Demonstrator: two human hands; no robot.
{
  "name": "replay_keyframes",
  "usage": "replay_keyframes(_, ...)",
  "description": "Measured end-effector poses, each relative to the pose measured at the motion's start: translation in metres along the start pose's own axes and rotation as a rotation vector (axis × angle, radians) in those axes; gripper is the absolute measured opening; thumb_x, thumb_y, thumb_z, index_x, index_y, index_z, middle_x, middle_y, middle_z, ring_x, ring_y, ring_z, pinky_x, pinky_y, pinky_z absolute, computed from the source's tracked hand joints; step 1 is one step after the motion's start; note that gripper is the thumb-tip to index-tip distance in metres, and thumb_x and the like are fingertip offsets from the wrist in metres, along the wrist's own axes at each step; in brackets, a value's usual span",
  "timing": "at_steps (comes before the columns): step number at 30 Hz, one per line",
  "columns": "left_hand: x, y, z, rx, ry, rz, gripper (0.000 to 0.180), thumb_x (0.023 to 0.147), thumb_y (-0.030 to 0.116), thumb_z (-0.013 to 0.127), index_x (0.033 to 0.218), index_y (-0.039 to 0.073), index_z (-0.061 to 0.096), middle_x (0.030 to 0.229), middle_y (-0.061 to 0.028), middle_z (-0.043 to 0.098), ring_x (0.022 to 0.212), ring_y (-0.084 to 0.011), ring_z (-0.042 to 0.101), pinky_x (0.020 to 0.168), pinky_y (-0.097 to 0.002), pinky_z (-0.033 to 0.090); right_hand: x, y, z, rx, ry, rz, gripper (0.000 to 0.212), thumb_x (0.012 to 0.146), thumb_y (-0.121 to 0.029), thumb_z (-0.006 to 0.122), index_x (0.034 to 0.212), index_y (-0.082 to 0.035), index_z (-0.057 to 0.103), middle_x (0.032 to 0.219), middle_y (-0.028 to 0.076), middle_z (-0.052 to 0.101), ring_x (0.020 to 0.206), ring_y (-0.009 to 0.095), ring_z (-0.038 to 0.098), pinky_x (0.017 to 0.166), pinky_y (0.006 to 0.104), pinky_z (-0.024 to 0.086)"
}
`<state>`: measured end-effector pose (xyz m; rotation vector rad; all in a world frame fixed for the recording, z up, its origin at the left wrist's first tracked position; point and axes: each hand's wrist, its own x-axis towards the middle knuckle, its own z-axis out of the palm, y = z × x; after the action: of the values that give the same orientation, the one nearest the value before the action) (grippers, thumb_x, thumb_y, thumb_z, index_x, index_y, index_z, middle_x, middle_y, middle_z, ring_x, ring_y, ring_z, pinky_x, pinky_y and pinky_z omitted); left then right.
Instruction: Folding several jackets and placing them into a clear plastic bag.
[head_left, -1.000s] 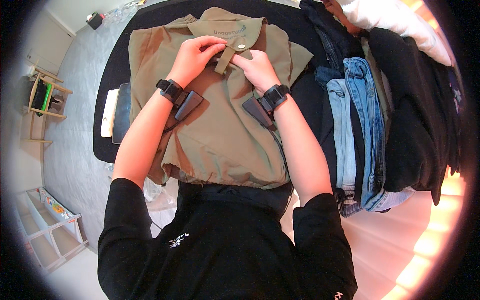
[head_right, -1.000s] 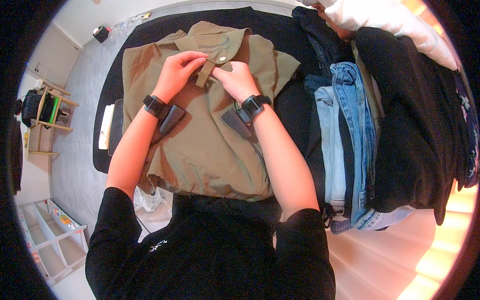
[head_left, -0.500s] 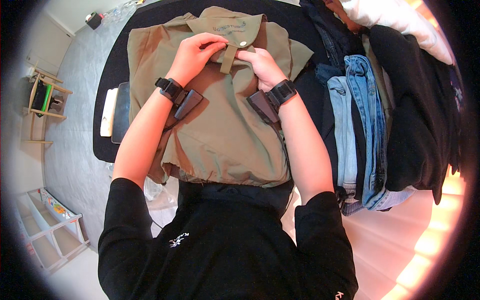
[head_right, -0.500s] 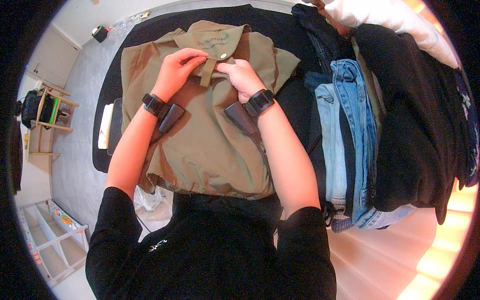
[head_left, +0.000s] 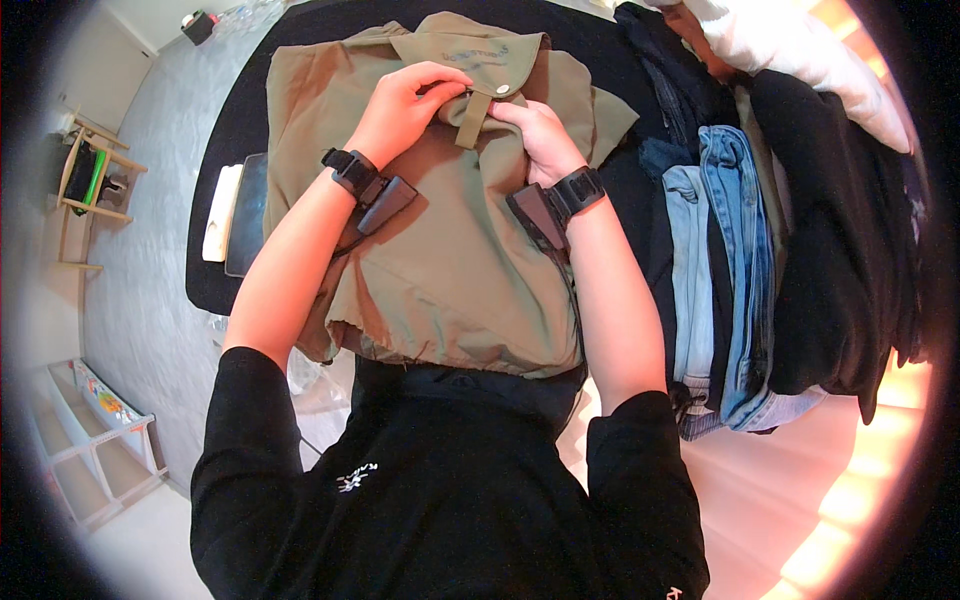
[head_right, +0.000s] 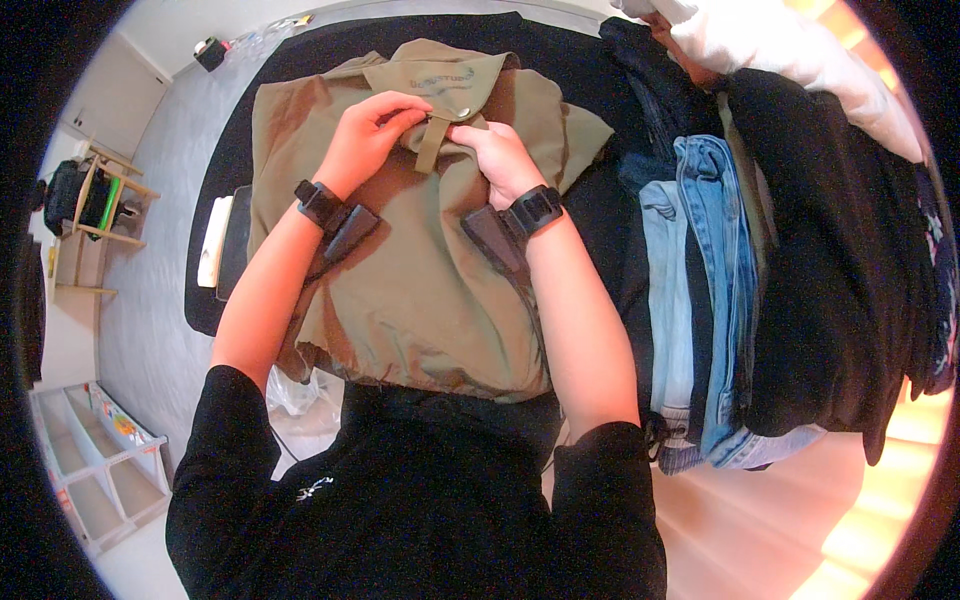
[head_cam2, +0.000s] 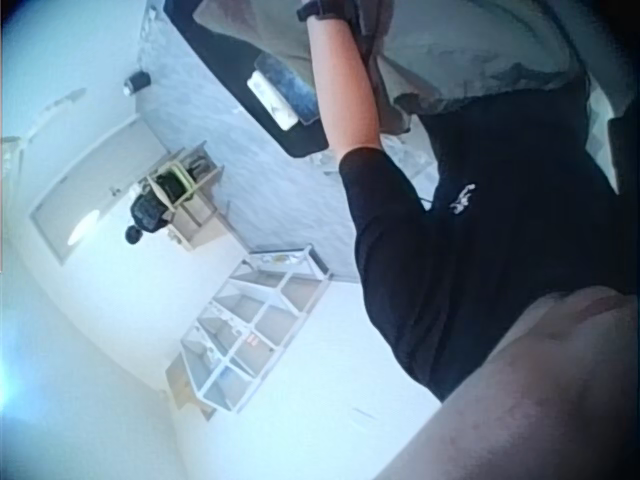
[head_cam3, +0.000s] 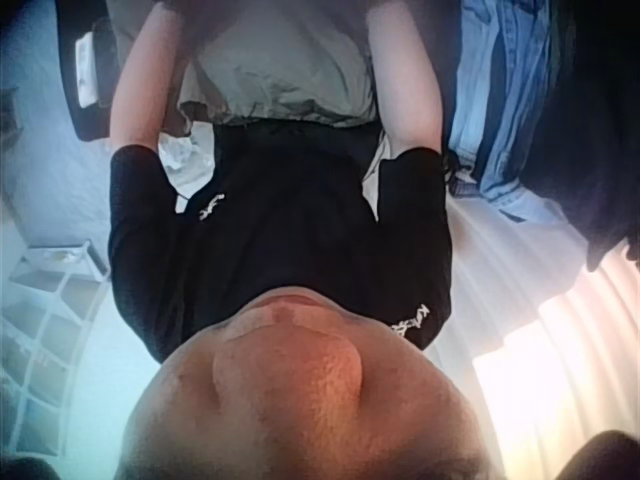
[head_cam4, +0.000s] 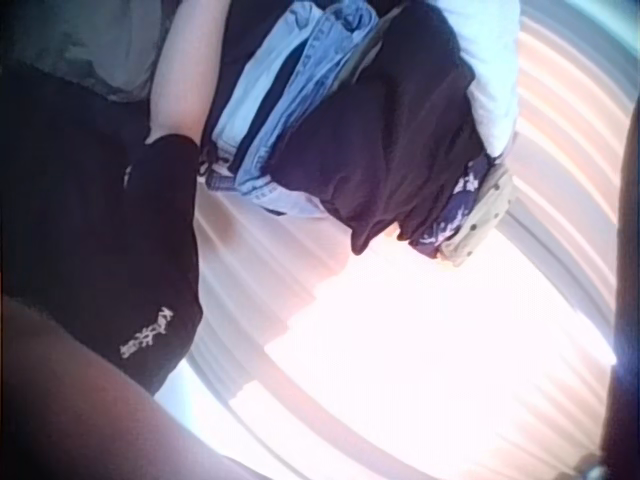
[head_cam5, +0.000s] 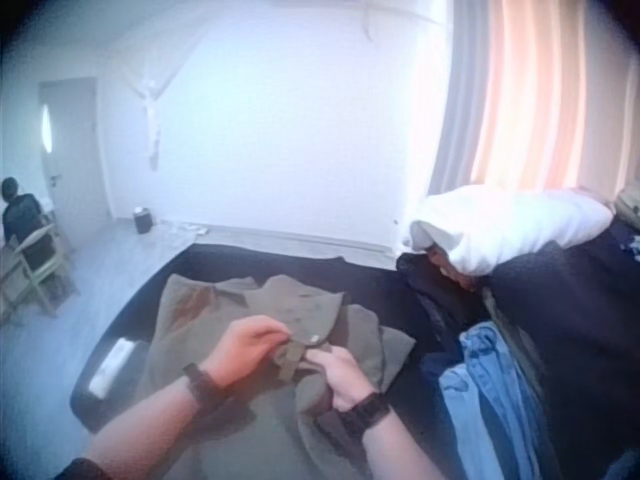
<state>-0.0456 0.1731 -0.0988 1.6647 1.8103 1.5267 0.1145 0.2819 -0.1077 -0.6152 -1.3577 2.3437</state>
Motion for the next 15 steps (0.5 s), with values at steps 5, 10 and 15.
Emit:
replay_keyframes(5,0.0016,0.0025,0.0032,0.032,0.027,0.083,0.013,0.088,0.004,0.06,0.098,0.002,0.067,0.096,-0.0055,0.069,0.092,-0.0131,0.063,0.084,-0.0263,0.048,0.003,0.0041,-0.0043,-0.023,0.009,-0.015,0.025,0.087,-0.009,0.054,0.109,0.001,0.061,0.105,0.01,0.066,0.091,0.02,0.064,0.079,0.0336,0.052)
replay_keyframes(10,0.0018,0.0027,0.0008,0.076,0.047,0.171,0.013,0.086,0.007,0.061,0.097,0.003,0.067,0.094,-0.0091,0.068,0.089,-0.0224,0.064,0.08,-0.0297,0.049,0.0001,0.0001,0.0013,0.01,0.036,-0.01,0.025,0.088,-0.009,0.054,0.11,0.001,0.061,0.105,0.011,0.066,0.091,0.02,0.065,0.079,0.0336,0.052)
replay_keyframes(15,0.0026,0.0054,-0.0008,0.111,0.023,0.188,0.012,0.086,0.005,0.061,0.096,0.003,0.067,0.095,-0.0091,0.067,0.091,-0.0222,0.063,0.081,-0.0298,0.049,0.0046,0.0024,-0.0071,0.045,0.019,-0.008,0.026,0.088,-0.01,0.055,0.111,0.001,0.06,0.104,0.012,0.066,0.089,0.021,0.065,0.077,0.0342,0.053)
